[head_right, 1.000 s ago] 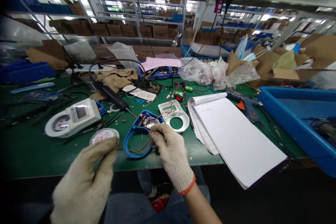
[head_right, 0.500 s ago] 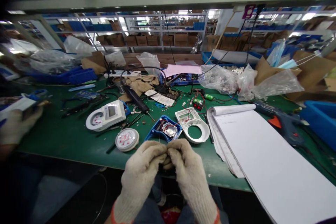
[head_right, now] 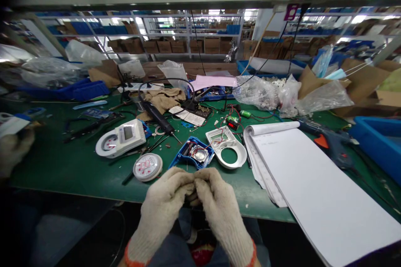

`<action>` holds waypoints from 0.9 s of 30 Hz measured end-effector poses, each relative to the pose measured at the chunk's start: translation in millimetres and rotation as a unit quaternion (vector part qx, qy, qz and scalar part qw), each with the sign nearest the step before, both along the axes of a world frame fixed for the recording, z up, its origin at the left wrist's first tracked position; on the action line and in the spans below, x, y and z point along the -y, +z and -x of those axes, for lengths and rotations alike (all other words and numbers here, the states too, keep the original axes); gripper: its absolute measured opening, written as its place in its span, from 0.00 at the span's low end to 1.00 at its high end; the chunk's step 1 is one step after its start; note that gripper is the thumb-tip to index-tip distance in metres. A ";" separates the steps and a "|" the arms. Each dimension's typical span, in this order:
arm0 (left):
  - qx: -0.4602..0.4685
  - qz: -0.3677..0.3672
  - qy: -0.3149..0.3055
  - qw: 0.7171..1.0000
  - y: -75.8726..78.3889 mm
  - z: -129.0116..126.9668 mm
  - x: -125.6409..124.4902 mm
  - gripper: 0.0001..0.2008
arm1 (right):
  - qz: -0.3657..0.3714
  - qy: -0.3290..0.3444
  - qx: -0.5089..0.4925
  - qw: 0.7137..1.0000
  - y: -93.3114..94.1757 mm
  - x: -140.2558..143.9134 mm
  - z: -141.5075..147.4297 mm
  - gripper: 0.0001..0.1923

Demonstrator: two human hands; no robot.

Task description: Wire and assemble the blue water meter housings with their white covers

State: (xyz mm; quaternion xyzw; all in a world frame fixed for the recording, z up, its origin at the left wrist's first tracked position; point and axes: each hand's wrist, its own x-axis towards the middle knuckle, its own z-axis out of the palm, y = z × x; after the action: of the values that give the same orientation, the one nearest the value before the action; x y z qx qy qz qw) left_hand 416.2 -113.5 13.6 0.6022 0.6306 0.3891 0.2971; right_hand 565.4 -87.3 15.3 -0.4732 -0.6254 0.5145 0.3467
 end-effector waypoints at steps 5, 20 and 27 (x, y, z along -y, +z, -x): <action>0.037 -0.030 0.017 0.999 -1.0 7.7 -0.2 0.07 | -0.049 0.007 -0.007 0.999 -11.2 -3.8 -9.4 0.09; -0.416 0.089 0.064 0.903 -2.2 -18.8 -19.5 0.18 | -0.333 -0.033 0.307 0.891 -23.4 -42.4 -6.4 0.13; -0.489 0.091 0.033 0.867 -5.1 -19.6 -22.9 0.18 | -0.250 -0.158 0.184 0.937 -37.5 -36.2 0.9 0.11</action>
State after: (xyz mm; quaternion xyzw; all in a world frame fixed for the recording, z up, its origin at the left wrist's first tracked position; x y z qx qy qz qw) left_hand 435.8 -90.6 8.5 0.6648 0.7469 -0.0051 -0.0089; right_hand 564.5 -51.1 -22.2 -0.5504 -0.7038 0.1843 0.4095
